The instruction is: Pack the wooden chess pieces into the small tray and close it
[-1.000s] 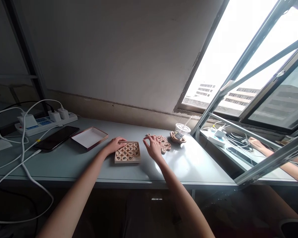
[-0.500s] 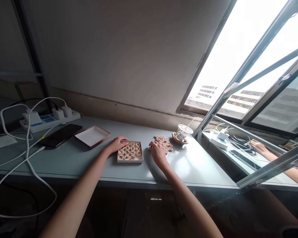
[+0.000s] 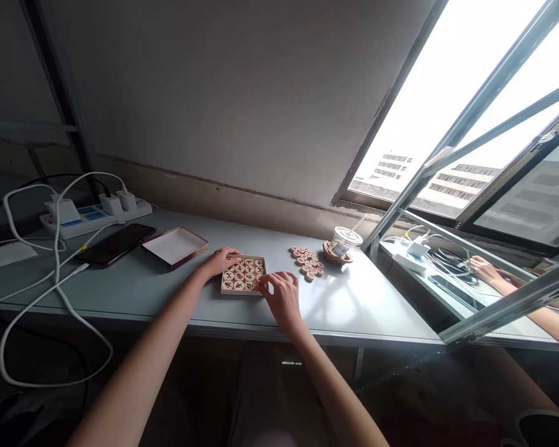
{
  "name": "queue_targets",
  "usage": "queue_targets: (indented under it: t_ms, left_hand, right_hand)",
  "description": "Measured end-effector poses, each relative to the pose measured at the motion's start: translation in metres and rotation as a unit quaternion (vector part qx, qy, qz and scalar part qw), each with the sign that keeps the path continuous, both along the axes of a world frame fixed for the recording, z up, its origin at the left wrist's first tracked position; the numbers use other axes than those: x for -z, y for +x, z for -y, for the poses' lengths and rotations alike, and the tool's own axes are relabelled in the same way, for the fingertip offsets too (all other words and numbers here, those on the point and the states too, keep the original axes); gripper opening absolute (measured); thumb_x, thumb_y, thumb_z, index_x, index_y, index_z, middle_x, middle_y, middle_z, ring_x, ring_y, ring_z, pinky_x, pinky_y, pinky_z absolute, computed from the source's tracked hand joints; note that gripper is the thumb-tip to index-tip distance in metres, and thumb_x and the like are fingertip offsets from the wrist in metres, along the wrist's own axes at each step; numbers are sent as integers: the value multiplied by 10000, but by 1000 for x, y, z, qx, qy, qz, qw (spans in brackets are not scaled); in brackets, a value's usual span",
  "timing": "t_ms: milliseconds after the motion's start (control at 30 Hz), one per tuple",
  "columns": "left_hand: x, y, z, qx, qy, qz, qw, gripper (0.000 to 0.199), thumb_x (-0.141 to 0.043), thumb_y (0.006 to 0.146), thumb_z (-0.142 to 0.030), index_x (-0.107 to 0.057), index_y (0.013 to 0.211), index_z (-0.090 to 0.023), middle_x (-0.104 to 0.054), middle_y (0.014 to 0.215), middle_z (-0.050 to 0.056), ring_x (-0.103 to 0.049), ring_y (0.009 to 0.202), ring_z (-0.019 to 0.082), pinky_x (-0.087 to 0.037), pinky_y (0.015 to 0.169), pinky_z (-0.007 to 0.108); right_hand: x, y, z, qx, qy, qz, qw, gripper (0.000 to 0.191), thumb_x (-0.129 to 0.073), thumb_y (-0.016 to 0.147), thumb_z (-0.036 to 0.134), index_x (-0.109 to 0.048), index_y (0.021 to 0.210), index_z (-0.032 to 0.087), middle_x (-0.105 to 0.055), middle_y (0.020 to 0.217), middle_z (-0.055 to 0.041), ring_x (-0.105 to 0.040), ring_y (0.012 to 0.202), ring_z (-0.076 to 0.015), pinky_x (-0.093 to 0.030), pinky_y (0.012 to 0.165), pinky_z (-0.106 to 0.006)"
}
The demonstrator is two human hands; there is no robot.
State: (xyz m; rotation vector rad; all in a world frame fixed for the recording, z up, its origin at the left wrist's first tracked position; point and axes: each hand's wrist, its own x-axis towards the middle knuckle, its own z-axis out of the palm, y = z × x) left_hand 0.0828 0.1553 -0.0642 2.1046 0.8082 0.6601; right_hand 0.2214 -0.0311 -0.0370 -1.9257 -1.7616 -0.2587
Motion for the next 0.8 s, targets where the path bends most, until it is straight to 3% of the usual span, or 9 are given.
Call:
queue_targets:
  t_ms: [167,333,500,633,700,800]
  left_hand:
    - [-3,1,1,-6,5,-14,1000,407,-482,720,-446,-631,974,-166,-619,1093,107,-560,1022,257,-461,847,330]
    - [-2,0,0,-7,-2,-12,1000,431,-475,724,-465,-628,984,-158,-612,1107,115,-559,1030,266,-467,830,324]
    - [-4,-1,3,-12,-23,-5,1000,438,-515,694,-493,-629,975,-176,-607,1127,116,-554,1045,278,-457,853,333]
    - [-6,0,6,-15,-26,9,1000,424,-523,678,-496,-635,935,-178,-609,1121,118,-546,1057,279,-458,853,338]
    - [-6,0,7,-13,-26,16,999,416,-531,676,-498,-642,921,-180,-618,1107,118,-552,1048,279,-458,849,334]
    - [-6,-1,6,-14,-36,22,999,448,-527,690,-522,-645,949,-176,-631,1094,115,-567,1026,276,-465,815,314]
  right_hand:
    - [2,3,16,-59,13,125,990,169,-472,899,314,-634,921,271,-619,1141,-12,-437,1180,-212,-52,1087,-482]
    - [1,10,23,-51,9,144,988,243,-440,906,376,-606,1064,297,-550,1252,-23,-407,1222,-212,-32,1100,-487]
    - [1,60,15,87,-2,132,987,391,-405,911,391,-485,1275,273,-429,1380,-67,-320,1297,-249,-70,1080,-542]
    - [11,101,22,161,-80,138,974,442,-353,920,384,-441,1321,222,-367,1418,-104,-237,1341,-292,-55,1039,-624]
    - [16,106,34,150,-89,140,975,416,-318,930,344,-454,1309,242,-420,1384,-92,-273,1326,-284,-60,1033,-632]
    - [17,98,55,130,-64,140,979,377,-304,929,244,-533,1227,264,-575,1224,-80,-454,1186,-255,-90,1047,-590]
